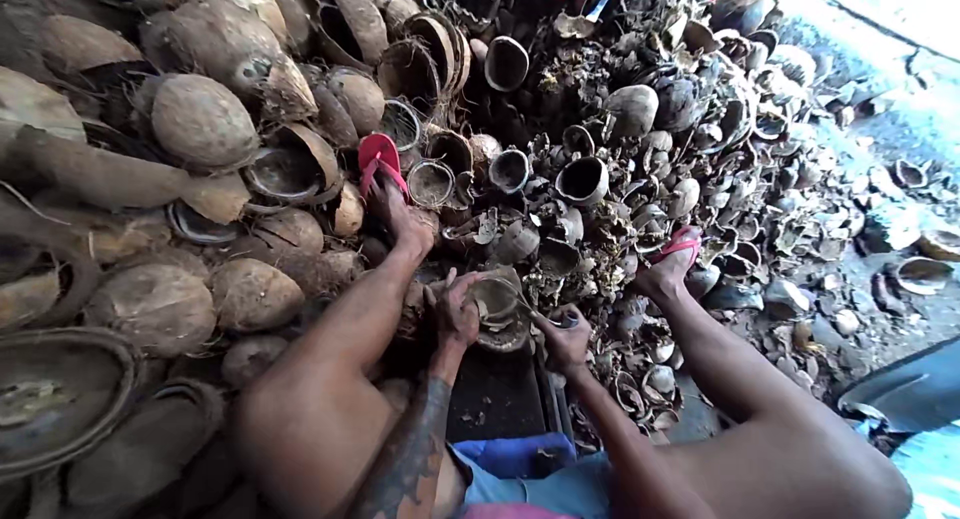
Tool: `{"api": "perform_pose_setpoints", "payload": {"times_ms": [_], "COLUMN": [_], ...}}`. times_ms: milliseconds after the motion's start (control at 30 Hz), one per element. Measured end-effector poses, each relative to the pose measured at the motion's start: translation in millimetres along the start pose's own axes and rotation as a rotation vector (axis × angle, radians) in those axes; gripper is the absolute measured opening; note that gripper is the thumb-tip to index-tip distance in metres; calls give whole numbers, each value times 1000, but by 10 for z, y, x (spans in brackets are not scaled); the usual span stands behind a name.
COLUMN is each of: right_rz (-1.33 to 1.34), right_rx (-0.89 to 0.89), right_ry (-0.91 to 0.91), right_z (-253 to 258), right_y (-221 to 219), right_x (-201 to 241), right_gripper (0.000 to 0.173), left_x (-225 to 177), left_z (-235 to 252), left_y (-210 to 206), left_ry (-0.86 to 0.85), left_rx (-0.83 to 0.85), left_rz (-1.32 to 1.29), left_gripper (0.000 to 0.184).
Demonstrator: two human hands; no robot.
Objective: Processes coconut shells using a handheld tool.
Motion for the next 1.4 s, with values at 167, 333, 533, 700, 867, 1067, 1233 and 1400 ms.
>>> {"api": "perform_pose_setpoints", "payload": {"times_ms": [167,333,533,700,867,1067,1233,1400], "right_rz": [-292,-576,-369,-296,-111,-260,-103,-212], "right_rx": [542,697,7,29,430,270,-40,290], "right_ry": [113,266,52,108,113,107,-49,25], "right_z": [647,-111,-592,-169,649,-96,-488,460], "right_y": [-384,-542,-77,-141,-293,-142,-12,-183], "right_x": [162,516,670,387,-92,397,387,59], "right_gripper": [41,31,21,23,31,24,22,31], "left_x": [-48,-90,-428,-233,-238,-160,-216,-189], "left_z": [-33,-38,-222,-119,-67,29,-336,-212], "left_y": [-1,33,202,63,160,350,129,87], "left_ry": [-61,101,336,275,127,93,3,-44], "left_rx": [12,38,-33,-19,-17,-62,-115,-35], "left_rz": [-53,-13,152,113,16,-20,-15,-11], "left_gripper": [43,42,41,47,37,45,64,59]}}
Point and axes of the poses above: each hand's wrist, its own z-axis towards the middle knuckle, its own y-axis out of the back of the hand, x = y × z, the point moved 9 cm from there along z, towards the middle knuckle, and after that the axes turned 1 degree about -x, right-handed, at the moved point
